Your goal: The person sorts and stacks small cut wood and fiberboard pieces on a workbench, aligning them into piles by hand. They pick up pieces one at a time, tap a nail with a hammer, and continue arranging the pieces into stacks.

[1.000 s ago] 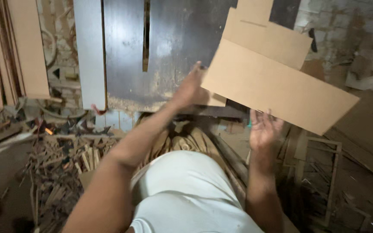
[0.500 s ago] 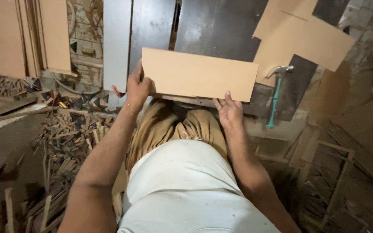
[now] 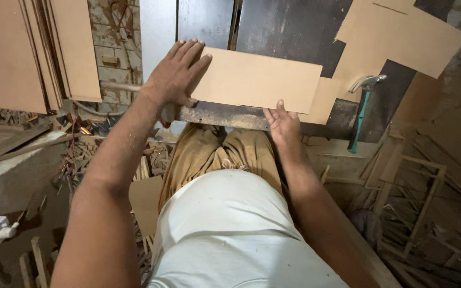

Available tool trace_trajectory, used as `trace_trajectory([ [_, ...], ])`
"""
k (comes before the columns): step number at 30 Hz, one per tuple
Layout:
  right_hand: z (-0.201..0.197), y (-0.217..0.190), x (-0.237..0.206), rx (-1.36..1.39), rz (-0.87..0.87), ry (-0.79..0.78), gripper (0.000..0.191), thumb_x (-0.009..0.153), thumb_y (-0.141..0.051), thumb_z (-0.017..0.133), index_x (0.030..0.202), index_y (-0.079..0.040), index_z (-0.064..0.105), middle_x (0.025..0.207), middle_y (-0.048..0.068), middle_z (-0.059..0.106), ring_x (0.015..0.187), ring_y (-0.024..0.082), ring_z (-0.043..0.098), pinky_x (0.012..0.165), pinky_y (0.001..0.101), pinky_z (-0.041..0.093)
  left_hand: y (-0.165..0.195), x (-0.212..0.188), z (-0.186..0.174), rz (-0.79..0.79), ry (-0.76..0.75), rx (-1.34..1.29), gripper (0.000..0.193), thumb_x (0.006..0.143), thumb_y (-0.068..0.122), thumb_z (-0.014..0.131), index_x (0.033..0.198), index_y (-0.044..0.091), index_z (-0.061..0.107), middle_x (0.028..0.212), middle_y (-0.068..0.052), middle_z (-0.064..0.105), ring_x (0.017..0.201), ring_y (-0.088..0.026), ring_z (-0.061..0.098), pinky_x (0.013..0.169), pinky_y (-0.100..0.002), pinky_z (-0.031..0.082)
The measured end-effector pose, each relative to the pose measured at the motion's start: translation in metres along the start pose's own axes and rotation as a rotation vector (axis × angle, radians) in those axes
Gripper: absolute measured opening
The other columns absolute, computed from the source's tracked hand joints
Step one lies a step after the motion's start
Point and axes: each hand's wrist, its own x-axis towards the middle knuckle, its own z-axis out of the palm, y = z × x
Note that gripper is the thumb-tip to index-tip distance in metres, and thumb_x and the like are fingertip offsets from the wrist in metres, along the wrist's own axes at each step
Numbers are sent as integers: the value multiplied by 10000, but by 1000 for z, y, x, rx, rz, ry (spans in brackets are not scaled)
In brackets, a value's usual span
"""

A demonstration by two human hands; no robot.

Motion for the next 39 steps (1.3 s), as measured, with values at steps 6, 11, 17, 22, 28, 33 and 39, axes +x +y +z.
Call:
trace_trajectory([
  [6,23,-11,16,-122,-49,60,498,1040,-75,619,1493,-11,424,1426,172,573,1331,369,587,1188,534,478,-23,21,-9,44,8,77,1345,524,654,908,1587,72,325,1585,-266,327,1485,-426,285,1266,-520,173],
  [11,55,-31,51,-149,-75,38,528,1016,-98,611,1499,-62,402,1443,149,573,1325,346,595,1175,521,468,-52,53,-26,81,77,87,1346,496,650,913,1571,41,380,1550,-284,362,1471,-435,300,1250,-540,196],
  [17,102,-65,101,-117,-148,77,496,1006,-66,632,1455,-54,423,1381,161,593,1265,360,622,1117,543,518,-87,103,-55,95,190,156,1360,441,635,914,1561,31,434,1533,-281,391,1464,-438,309,1221,-553,242],
  [22,137,-85,109,-146,-288,94,431,1011,-45,626,1411,-5,473,1355,181,612,1240,359,656,1067,537,562,-108,139,-90,88,211,132,1323,454,565,916,1571,14,470,1549,-291,394,1476,-448,318,1202,-560,270],
  [28,73,-112,27,-370,-473,80,345,1039,-16,628,1348,-4,474,1252,120,650,1137,281,699,992,480,604,-92,120,-119,113,169,94,1337,418,596,933,1539,20,487,1533,-318,380,1447,-494,309,1221,-585,250],
  [33,-43,-154,-64,-454,-625,-85,135,1153,5,608,1283,39,605,1061,152,681,870,260,689,749,361,579,-4,44,-110,-28,24,-151,1479,315,627,957,1544,19,403,1520,-362,311,1385,-513,287,1173,-579,241],
  [39,-116,-200,-120,36,-545,268,459,973,2,691,1388,-70,509,1372,98,627,1233,251,663,1001,441,578,192,79,-51,190,-41,-261,1221,523,533,911,1487,-11,395,1483,-371,340,1412,-522,301,1204,-618,206],
])
